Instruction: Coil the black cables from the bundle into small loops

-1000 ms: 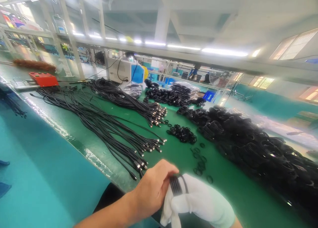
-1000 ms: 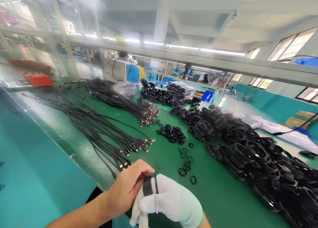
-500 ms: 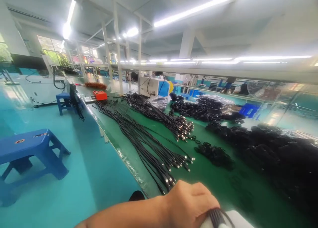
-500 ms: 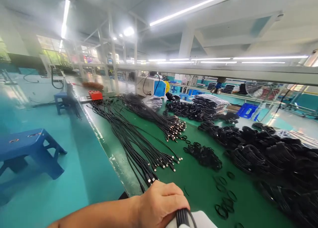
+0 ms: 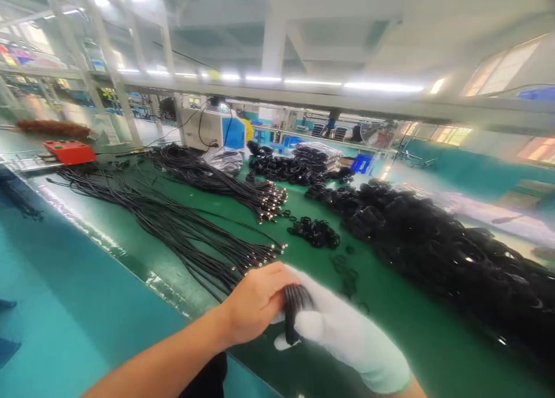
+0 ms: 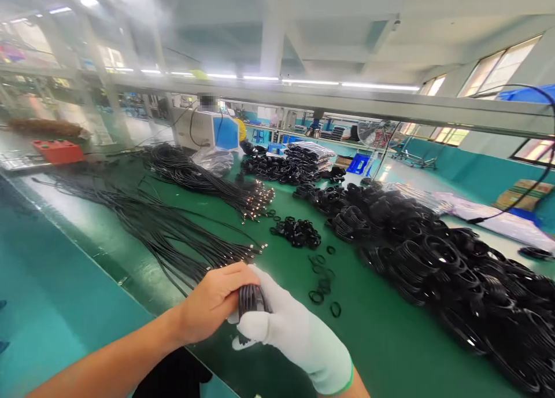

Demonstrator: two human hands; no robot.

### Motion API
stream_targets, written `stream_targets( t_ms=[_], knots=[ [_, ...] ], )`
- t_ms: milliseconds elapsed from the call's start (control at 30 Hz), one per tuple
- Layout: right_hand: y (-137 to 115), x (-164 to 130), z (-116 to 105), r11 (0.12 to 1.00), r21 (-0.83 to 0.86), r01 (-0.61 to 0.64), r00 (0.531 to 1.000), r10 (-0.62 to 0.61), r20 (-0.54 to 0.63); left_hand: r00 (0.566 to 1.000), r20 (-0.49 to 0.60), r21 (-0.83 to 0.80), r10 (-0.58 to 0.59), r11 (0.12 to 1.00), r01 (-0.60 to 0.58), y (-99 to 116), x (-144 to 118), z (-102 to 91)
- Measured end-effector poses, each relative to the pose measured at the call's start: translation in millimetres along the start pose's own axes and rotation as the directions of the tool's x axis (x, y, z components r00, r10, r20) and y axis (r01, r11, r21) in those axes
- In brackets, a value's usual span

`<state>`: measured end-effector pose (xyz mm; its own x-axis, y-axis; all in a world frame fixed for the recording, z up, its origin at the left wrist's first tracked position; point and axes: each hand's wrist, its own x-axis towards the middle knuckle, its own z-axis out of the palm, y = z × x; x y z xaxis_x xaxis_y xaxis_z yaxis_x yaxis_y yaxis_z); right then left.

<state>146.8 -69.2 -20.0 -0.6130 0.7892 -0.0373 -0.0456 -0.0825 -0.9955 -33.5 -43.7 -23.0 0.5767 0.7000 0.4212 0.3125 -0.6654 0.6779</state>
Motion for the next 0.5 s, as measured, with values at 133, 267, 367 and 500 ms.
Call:
stream_targets(
  t_ms=[133, 267, 367, 500],
  knots=[
    [3.0, 12.0, 3.4, 0.984, 0.167, -0.056, 0.998, 0.053, 0.022, 0.996, 0.040, 0.036, -0.082, 0.996, 0.080, 3.1, 3.3, -4.2],
    [8.2, 17.5, 4.2, 0.975, 0.198, -0.098, 0.993, 0.109, -0.043, 0.977, 0.033, -0.019, -0.211, 0.977, 0.212, 6.1, 6.8, -7.9],
    [12.6, 17.4, 1.1, 0.936, 0.345, -0.065, 0.998, 0.062, 0.018, 0.935, 0.082, -0.235, -0.346, 0.905, 0.355, 5.5, 9.4, -7.5],
    [20.2, 18.4, -2.4, 0.925, 0.373, -0.069, 0.997, 0.071, 0.008, 0.888, 0.093, -0.302, -0.450, 0.837, 0.456, 3.7, 11.9, -2.7]
  ],
)
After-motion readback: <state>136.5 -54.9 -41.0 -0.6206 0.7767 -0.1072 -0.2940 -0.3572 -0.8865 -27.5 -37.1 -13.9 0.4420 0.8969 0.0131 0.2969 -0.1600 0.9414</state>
